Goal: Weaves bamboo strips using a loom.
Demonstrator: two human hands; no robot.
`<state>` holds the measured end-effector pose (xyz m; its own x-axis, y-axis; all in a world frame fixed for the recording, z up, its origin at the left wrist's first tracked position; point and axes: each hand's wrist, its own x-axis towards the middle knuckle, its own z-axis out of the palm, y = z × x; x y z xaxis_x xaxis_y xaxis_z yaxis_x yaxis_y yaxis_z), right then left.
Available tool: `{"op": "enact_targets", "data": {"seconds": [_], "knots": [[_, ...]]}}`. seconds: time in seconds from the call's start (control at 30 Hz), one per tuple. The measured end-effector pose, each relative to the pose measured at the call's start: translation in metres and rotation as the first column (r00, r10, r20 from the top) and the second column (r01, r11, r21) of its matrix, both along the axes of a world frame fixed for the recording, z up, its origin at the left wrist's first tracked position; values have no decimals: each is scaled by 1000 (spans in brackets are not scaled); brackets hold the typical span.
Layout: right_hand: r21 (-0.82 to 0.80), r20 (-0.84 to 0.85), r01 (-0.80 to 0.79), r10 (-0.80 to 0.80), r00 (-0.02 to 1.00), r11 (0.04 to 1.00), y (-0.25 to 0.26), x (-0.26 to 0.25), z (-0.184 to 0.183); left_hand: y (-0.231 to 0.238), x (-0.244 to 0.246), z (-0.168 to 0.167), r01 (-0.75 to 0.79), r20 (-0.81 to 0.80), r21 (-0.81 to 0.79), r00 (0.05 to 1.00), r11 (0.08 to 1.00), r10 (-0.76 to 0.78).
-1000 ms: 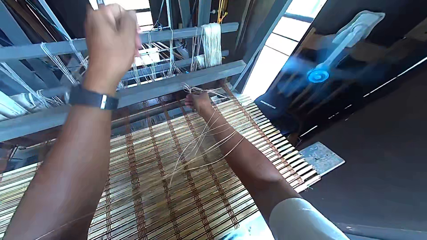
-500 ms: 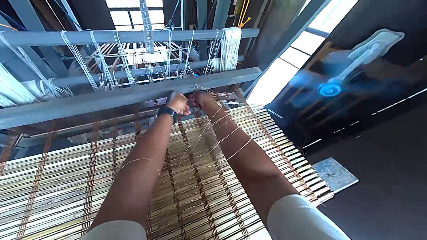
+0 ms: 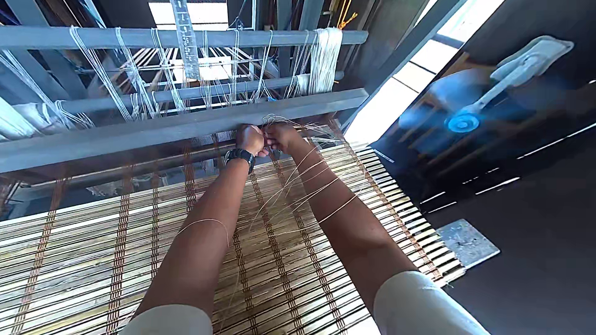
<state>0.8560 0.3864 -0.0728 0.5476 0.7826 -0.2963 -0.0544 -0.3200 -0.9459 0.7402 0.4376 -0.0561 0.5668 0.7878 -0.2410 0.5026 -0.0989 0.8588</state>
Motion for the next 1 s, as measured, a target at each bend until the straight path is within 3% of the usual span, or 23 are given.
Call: {"op": "enact_targets", "data": {"seconds": [0.13,0.3,0.57,0.77,1.0], "knots": [[-6,10,-5,5,1000,1000,-1,-4,-2,1,3,2,17,-70,22,997,1000,-15],[6,-21,-19,19,1000,1000,-6,-9,0,-5,9,8,84,-250,189,968,978,-35],[22,-183,-11,15,983,1000,-2,-1,-3,9,13,0,56,-183,94,982,994,-38],[77,-265,-89,107,958,993,-4,6,-9,-3,13,3,106,-304,345,953,933,5],[95,-292,-122,145,945,988,-7,5,-7,-16,10,3,24,-268,408,959,912,94]]}}
